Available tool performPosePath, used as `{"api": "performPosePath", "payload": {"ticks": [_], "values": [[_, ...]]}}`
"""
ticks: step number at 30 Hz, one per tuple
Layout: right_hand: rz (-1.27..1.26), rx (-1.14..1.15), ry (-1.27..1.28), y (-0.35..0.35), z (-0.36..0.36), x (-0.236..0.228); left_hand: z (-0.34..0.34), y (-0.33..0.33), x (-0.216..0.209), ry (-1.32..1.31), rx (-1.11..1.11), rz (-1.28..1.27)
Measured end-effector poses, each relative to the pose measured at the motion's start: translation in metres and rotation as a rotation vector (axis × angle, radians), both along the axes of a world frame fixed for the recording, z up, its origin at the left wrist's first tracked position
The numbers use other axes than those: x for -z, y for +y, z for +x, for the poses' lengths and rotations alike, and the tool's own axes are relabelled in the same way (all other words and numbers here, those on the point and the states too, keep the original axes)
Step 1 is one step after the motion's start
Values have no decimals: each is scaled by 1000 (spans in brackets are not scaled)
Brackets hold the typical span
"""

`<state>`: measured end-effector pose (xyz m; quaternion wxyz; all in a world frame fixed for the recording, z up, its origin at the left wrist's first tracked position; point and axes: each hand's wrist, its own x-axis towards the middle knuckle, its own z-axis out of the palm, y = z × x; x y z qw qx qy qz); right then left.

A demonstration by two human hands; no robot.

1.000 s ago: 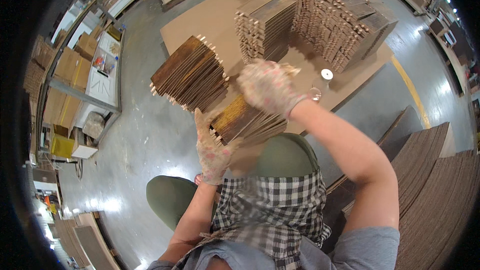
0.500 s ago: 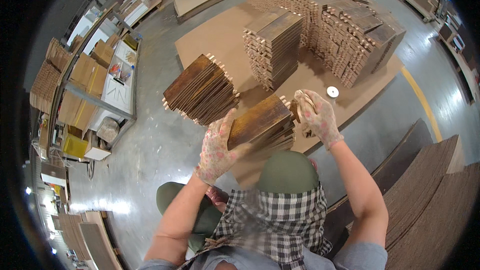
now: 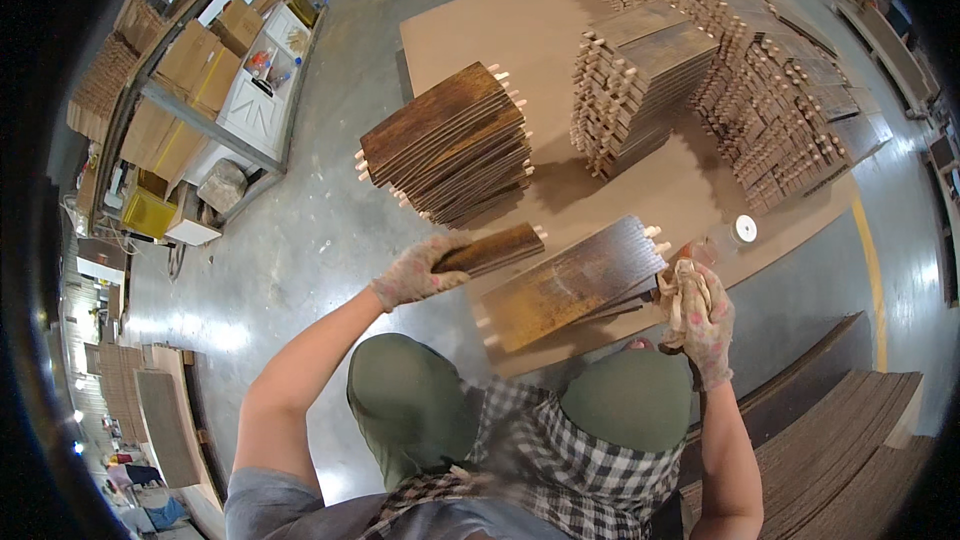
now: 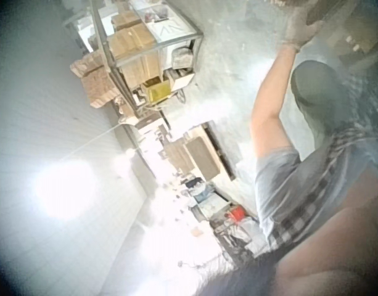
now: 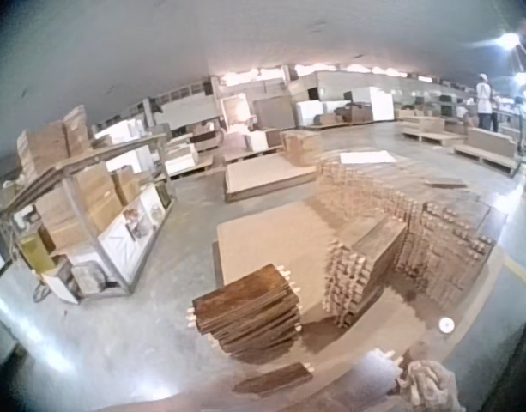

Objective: The person applies a liquid from a bottle to individual wooden slats and wipes each one with a cloth, handling the slats one at a time from a stack.

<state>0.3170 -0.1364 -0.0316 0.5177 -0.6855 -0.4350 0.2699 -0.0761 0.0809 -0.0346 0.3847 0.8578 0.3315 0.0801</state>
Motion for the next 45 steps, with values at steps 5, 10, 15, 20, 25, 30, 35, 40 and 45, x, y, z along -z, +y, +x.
{"api": "performPosePath", "payload": {"ticks": [5,10,15,20,25,30,35,40,45], "values": [[-7,34,141,2,-11,14,10,3,80,112,-25,146],[17,-22,-790,2,-4,31,27,2,116,271,31,461],[-2,122,-561,-1,-6,35,18,-7,37,119,61,155],[50,227,-116,-3,-7,44,8,11,-106,-113,-105,1066],[64,164,-550,3,-11,40,24,57,-136,167,-343,1022],[117,156,-708,-1,-8,39,25,68,-142,152,-347,769],[70,117,-937,-6,-5,36,22,16,-143,-37,-340,809],[41,116,-1009,-9,6,56,5,-20,-77,-37,-98,560],[0,116,-954,-2,-4,35,-6,-21,32,20,5,344]]}}
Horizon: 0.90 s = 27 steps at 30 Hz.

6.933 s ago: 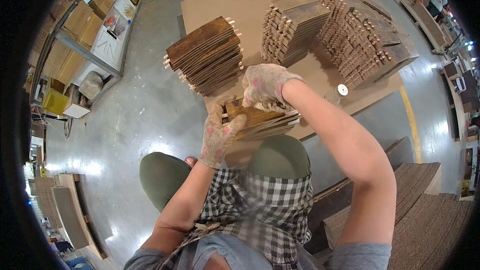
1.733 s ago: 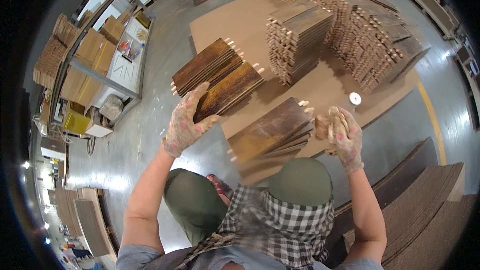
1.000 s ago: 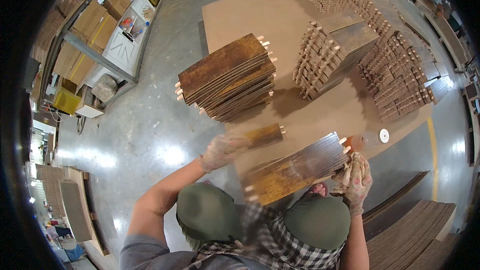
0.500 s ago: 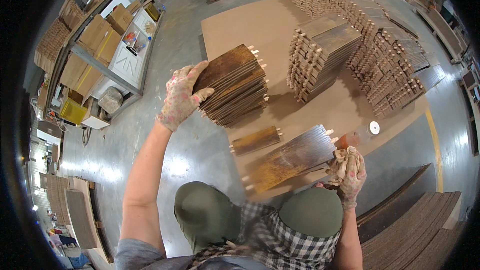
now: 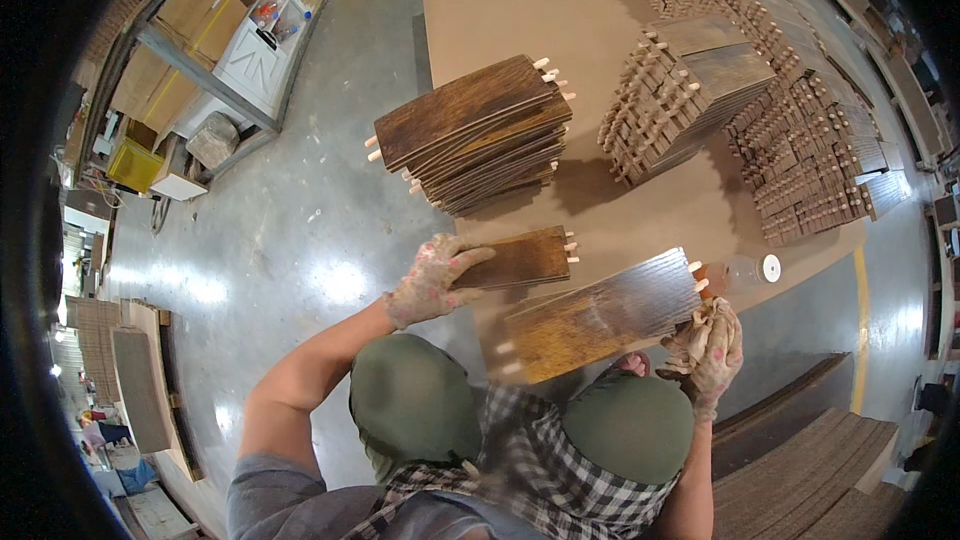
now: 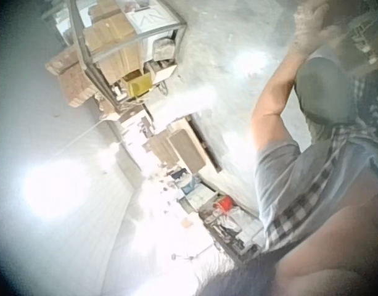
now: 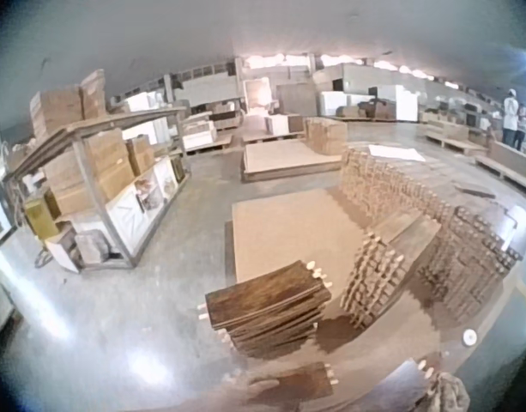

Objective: The person applies a liquid from a bottle to individual wooden slats and wipes each one with a cloth, handling the slats one at a time from a stack.

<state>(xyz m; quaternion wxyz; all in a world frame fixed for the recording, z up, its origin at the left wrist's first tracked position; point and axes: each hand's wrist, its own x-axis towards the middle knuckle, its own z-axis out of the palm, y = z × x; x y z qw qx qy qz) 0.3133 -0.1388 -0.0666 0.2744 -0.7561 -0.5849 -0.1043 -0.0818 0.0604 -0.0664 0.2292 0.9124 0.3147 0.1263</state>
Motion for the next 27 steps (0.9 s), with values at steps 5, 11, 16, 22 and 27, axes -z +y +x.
{"api": "performPosePath", "payload": {"ticks": [5,11,16,22,27], "values": [[-34,63,91,-3,-5,-8,22,-6,59,119,-93,31],[-44,96,174,-3,3,12,26,-8,80,214,-141,85],[140,54,625,-3,2,15,30,7,74,178,-141,135],[151,32,153,5,26,-50,39,55,119,-489,-342,-897],[339,54,868,17,7,-77,78,69,109,-1289,-609,-1609]]}}
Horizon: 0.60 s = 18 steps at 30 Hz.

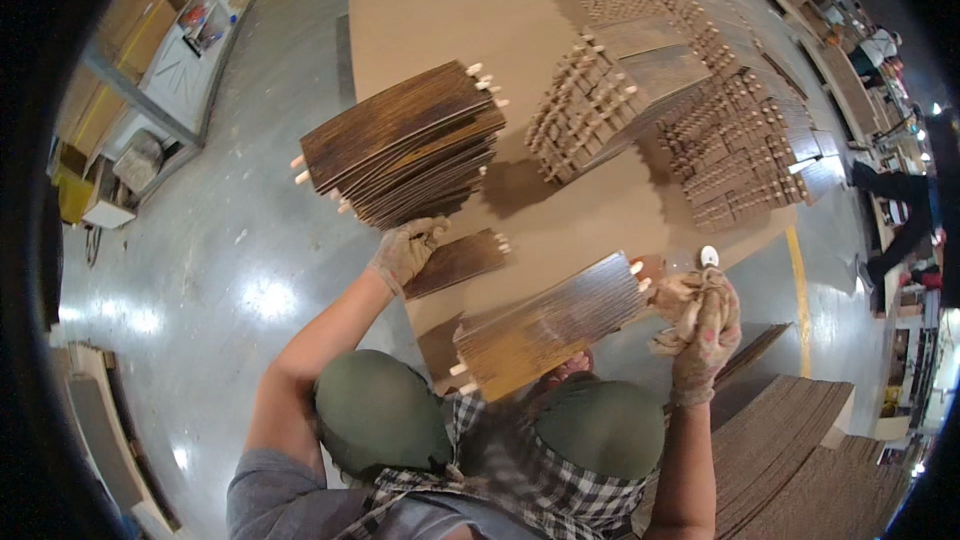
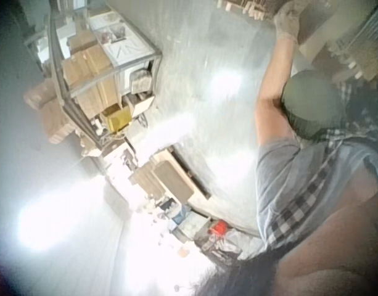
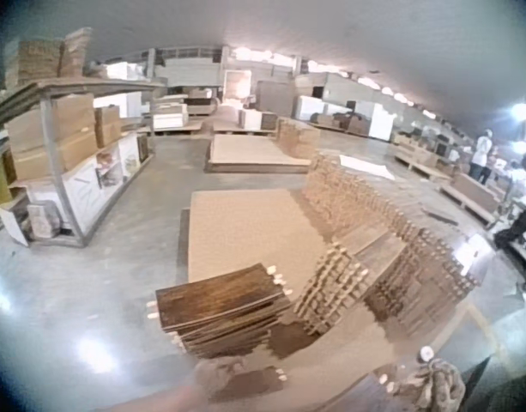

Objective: The person applies a liquid from a bottle to individual wooden slats and wipes each one with a cloth, handling the slats one at a time from a stack.

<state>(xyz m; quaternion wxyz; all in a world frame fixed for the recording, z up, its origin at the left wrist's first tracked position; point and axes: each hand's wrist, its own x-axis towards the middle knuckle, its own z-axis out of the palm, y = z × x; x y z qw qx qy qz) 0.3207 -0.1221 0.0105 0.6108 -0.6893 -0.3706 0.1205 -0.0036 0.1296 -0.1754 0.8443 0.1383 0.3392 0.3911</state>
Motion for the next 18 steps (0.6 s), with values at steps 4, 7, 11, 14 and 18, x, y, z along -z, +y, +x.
{"api": "performPosePath", "payload": {"ticks": [4,7,11,14,18], "values": [[65,-14,165,6,-11,1,-6,20,32,-247,-198,-106],[24,25,78,2,-8,4,9,30,39,-283,-329,-155],[-7,85,164,-1,-3,5,23,43,35,-274,-347,-203],[-1,95,154,5,-9,-3,26,58,35,-262,-337,-150],[-86,74,34,-6,4,5,32,80,32,-281,-297,-211]]}}
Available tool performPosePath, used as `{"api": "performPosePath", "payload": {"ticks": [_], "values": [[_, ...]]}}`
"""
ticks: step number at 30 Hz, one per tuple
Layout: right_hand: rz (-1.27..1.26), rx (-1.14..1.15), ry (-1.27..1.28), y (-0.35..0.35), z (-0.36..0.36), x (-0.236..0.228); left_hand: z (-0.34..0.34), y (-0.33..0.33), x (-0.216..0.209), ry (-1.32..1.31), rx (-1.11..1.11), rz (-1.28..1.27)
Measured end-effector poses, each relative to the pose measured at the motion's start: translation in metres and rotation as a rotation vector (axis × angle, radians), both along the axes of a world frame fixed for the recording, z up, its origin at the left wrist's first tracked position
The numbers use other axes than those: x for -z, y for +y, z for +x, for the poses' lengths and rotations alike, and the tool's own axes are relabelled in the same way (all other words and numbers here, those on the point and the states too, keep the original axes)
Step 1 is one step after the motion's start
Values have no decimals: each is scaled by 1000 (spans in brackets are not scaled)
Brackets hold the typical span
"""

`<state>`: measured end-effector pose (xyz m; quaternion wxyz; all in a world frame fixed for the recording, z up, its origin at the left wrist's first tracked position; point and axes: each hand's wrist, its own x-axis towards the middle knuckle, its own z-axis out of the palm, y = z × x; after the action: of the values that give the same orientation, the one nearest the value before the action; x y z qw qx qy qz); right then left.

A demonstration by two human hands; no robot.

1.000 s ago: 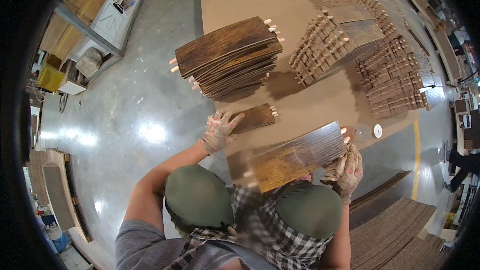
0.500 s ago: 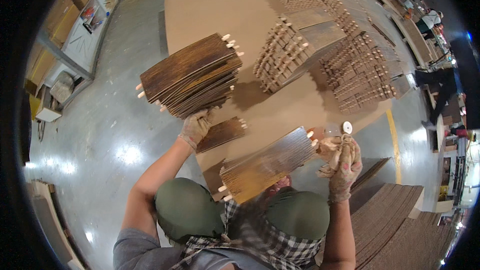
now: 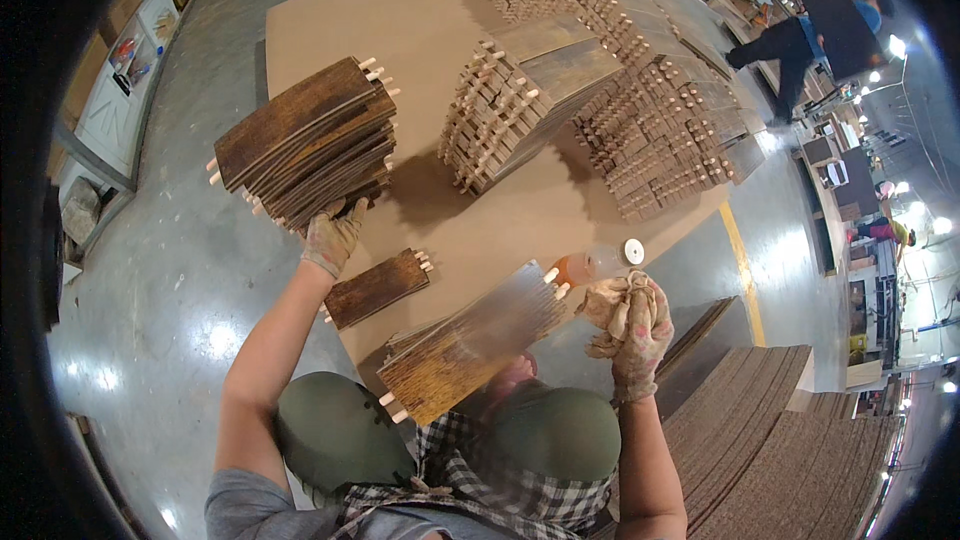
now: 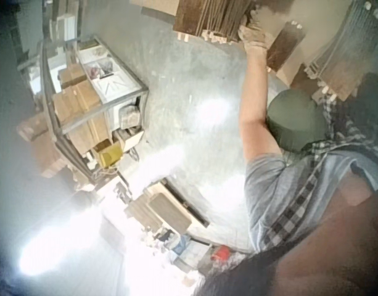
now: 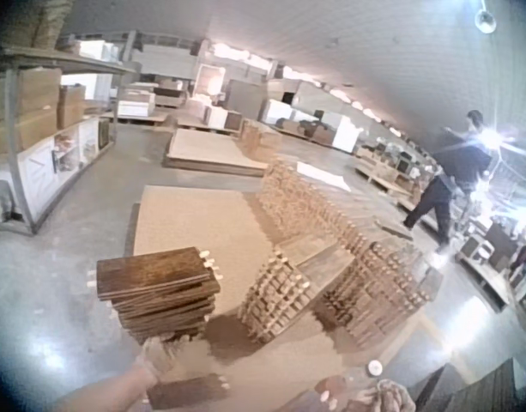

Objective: The person applies a liquid from a bottle to individual wooden slats and wipes each one with a cloth, handling the slats one at a time from a stack.

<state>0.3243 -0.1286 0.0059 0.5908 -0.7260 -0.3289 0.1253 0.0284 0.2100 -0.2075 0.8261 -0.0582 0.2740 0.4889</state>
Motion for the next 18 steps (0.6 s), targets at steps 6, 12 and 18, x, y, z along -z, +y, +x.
{"api": "performPosePath", "payload": {"ticks": [6,12,18], "values": [[69,9,194,1,1,12,-26,25,-2,151,241,52],[-37,5,94,-18,1,41,-51,-101,-66,1798,839,1424],[-33,-70,49,-13,10,58,-77,-122,-58,2015,874,1836]]}}
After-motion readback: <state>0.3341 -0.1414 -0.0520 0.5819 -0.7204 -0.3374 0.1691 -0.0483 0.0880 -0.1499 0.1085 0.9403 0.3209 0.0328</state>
